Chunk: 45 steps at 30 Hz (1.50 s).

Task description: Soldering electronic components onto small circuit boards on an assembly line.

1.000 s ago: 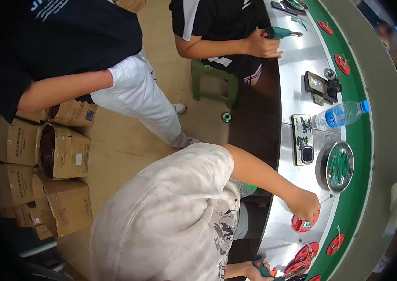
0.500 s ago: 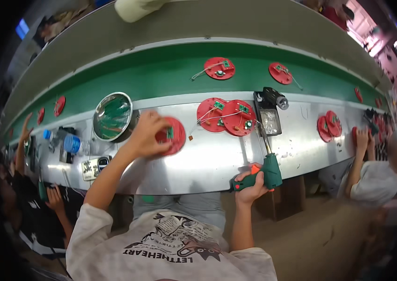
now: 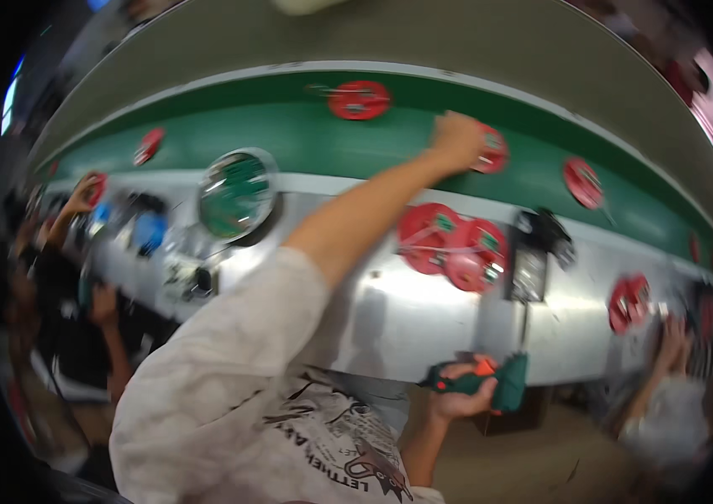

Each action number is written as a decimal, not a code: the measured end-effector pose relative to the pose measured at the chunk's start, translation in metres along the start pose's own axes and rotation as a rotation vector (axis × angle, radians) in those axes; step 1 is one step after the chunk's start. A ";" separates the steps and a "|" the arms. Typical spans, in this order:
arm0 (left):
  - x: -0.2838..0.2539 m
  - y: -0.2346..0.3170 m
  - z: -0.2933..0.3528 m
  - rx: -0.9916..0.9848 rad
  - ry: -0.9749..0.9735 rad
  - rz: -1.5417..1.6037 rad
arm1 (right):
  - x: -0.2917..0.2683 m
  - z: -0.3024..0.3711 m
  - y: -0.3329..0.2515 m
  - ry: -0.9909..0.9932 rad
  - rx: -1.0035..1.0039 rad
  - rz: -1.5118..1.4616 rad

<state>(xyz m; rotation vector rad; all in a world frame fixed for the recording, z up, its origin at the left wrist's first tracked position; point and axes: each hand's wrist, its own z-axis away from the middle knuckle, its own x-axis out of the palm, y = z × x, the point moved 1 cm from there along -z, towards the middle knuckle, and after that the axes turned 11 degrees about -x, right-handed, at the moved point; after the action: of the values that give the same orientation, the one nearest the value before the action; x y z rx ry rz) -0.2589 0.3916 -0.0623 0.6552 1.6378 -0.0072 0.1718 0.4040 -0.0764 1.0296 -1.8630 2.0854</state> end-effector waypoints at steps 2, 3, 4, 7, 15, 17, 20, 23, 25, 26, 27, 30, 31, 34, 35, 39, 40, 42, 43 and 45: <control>-0.004 0.007 0.008 0.139 -0.039 0.081 | 0.003 -0.002 0.002 0.082 0.088 -0.033; -0.013 0.009 0.021 0.189 0.008 0.020 | 0.007 0.001 0.006 0.038 0.073 0.030; -0.027 0.012 0.033 0.162 -0.031 -0.205 | 0.011 0.003 0.011 -0.095 0.107 0.123; -0.094 -0.023 0.112 0.265 0.355 0.534 | 0.022 0.018 0.034 -0.366 0.127 0.235; -0.224 -0.138 0.384 -0.141 0.502 0.430 | 0.042 0.085 0.049 -0.773 0.189 0.217; -0.221 -0.139 0.429 -0.176 0.522 0.255 | 0.039 0.094 0.046 -0.850 0.224 0.181; -0.206 -0.141 0.462 -0.198 0.606 0.287 | 0.033 0.101 0.042 -0.914 0.204 0.147; -0.193 -0.146 0.462 -0.257 0.447 0.312 | 0.027 0.099 0.039 -0.902 0.193 0.139; -0.184 -0.147 0.449 -0.249 0.365 0.331 | 0.024 0.095 0.037 -0.862 0.181 0.136; -0.179 -0.145 0.442 -0.229 0.381 0.314 | 0.023 0.093 0.037 -0.836 0.178 0.137; -0.175 -0.142 0.433 -0.210 0.390 0.293 | 0.022 0.090 0.037 -0.809 0.177 0.138; -0.157 -0.134 0.414 -0.082 0.353 0.149 | 0.018 0.078 0.037 -0.719 0.168 0.160; -0.152 -0.132 0.409 0.031 0.366 0.032 | 0.016 0.073 0.037 -0.685 0.154 0.172; -0.135 -0.129 0.388 -0.116 0.186 0.043 | 0.011 0.052 0.036 -0.605 0.108 0.208; -0.129 -0.131 0.382 -0.186 0.108 0.051 | 0.009 0.045 0.036 -0.588 0.092 0.226; -0.113 -0.141 0.360 -0.216 0.236 0.045 | 0.001 0.015 0.024 -0.531 -0.036 0.303; -0.110 -0.144 0.356 -0.224 0.293 0.093 | 0.000 0.011 0.022 -0.527 -0.043 0.305; -0.106 -0.143 0.351 -0.245 0.352 0.152 | -0.001 0.005 0.017 -0.532 -0.046 0.313; -0.104 -0.142 0.350 -0.269 0.312 0.090 | -0.002 0.005 0.016 -0.535 -0.051 0.317; -0.104 -0.137 0.353 -0.294 0.273 0.050 | -0.001 0.007 0.015 -0.538 -0.067 0.331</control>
<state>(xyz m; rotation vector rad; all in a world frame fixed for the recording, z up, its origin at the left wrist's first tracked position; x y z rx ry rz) 0.0076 0.1041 -0.0843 0.4848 1.8373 0.3666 0.1669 0.3945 -0.0891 1.4626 -2.4862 2.0254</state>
